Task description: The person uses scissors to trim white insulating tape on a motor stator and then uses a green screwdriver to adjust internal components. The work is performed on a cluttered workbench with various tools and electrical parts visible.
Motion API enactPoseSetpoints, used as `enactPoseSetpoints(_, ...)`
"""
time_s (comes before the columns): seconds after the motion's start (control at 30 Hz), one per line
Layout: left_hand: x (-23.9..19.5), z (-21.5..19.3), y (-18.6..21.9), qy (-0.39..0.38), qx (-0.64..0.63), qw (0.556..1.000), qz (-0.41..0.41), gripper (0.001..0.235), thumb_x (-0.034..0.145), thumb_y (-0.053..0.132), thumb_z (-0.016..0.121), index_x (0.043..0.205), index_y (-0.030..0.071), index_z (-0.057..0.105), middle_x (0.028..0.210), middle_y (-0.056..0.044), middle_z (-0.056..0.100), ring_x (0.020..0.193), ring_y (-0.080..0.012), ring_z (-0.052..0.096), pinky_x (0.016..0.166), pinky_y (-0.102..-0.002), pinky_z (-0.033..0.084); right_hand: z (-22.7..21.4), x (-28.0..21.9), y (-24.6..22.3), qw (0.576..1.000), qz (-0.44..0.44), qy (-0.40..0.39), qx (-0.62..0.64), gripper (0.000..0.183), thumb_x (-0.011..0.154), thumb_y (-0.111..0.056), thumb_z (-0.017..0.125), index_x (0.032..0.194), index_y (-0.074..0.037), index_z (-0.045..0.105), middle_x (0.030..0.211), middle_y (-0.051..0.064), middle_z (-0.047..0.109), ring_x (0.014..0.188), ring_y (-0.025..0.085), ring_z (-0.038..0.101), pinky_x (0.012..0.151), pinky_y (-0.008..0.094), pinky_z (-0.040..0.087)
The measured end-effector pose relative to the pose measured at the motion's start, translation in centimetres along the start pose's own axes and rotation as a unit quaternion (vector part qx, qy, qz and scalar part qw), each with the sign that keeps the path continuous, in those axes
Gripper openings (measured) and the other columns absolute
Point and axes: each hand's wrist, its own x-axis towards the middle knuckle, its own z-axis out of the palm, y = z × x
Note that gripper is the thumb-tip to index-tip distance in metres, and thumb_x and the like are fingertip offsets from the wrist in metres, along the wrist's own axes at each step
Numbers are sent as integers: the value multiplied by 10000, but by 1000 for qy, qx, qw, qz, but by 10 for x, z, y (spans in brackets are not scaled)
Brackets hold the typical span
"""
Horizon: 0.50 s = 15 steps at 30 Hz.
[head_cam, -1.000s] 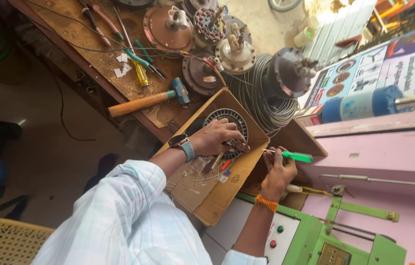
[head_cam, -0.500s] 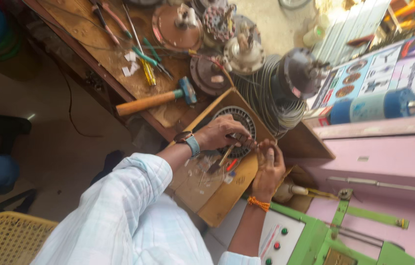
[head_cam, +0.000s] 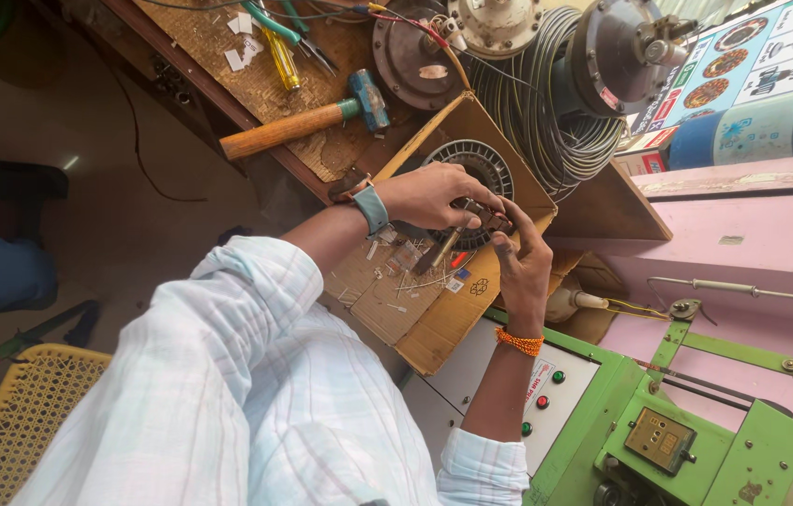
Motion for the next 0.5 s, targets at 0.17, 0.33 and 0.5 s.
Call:
enactPoseSetpoints(0.17,0,0,18,35,32,997,-63,372,863,309,773,1225,232,737,1091,-50,765,1036,-268,696,924,-436,467,3,7,-19,1000,14,-1,9,671,933,-390,792,1418,25,584,1254,95,662,1176,149,597,1047,292,497)
enactPoseSetpoints(0.33,5,2,32,40,77,987,-132,313,845,286,767,1155,246,754,1026,4,779,984,-225,705,874,-438,412,4,9,-41,997,65,-19,-43,659,916,-382,767,1425,2,600,1254,93,674,1182,162,604,1057,302,482)
enactPoseSetpoints(0.5,0,13,32,100,109,983,-112,299,854,260,770,1153,252,757,1041,39,782,1054,-188,695,905,-452,412,2,23,-46,995,74,-64,-14,705,928,-415,743,1479,-21,547,1356,94,596,1243,198,557,1042,332,494)
